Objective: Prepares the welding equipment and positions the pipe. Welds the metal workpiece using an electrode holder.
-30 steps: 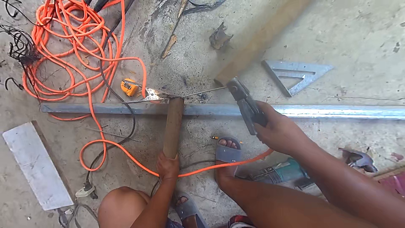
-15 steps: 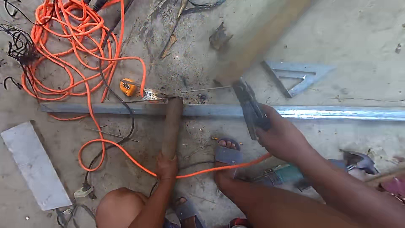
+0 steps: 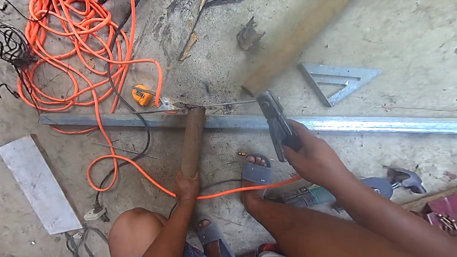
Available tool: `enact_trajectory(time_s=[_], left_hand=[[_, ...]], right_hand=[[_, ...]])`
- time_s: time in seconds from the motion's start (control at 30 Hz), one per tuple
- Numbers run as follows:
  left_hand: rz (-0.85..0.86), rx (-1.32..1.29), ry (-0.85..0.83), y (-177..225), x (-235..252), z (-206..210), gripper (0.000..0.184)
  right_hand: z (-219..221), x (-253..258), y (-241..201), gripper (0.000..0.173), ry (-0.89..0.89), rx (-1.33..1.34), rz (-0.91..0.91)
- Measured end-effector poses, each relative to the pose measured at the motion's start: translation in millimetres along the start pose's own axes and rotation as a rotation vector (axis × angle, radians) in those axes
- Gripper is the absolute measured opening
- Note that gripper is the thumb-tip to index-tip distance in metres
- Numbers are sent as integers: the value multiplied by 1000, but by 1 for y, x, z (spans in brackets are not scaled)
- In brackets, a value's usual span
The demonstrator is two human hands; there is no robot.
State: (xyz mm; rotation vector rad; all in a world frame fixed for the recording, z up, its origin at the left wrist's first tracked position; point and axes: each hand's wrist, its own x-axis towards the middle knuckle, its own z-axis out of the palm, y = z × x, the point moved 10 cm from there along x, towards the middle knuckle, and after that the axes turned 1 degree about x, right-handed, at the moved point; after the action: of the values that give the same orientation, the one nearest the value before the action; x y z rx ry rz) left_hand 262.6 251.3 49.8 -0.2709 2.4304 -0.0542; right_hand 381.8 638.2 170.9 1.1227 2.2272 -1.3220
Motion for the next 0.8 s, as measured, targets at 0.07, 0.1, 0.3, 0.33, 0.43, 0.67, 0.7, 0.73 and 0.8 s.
enact_trajectory(time_s=[0.07, 0.1, 0.3, 0.33, 0.43, 0.67, 0.7, 0.73, 0.8], left_hand=[[0, 7, 0, 1, 0, 0, 78], [0, 5, 4, 0, 0, 0, 78], [11, 5, 16, 0, 0, 0, 77], [11, 11, 14, 0, 0, 0, 77], [10, 11, 17, 0, 1, 0, 77], [15, -7, 11, -1, 0, 1, 76], [12, -7, 8, 0, 1, 1, 76], [10, -4, 5, 0, 1, 1, 76], [3, 5, 4, 0, 1, 0, 76]], right_hand=[[0, 0, 1, 59, -6, -6, 1], [0, 0, 1, 59, -2, -9, -2], [-5, 3, 2, 57, -28, 19, 26], [-6, 3, 2, 57, -28, 19, 29], [-7, 1, -2, 57, -6, -42, -8], [-2, -8, -21, 63, 111, -262, -291], [-1, -6, -17, 63, 103, -221, -251], [0, -4, -10, 62, 79, -152, -181], [6, 0, 10, 61, -20, 63, 31]])
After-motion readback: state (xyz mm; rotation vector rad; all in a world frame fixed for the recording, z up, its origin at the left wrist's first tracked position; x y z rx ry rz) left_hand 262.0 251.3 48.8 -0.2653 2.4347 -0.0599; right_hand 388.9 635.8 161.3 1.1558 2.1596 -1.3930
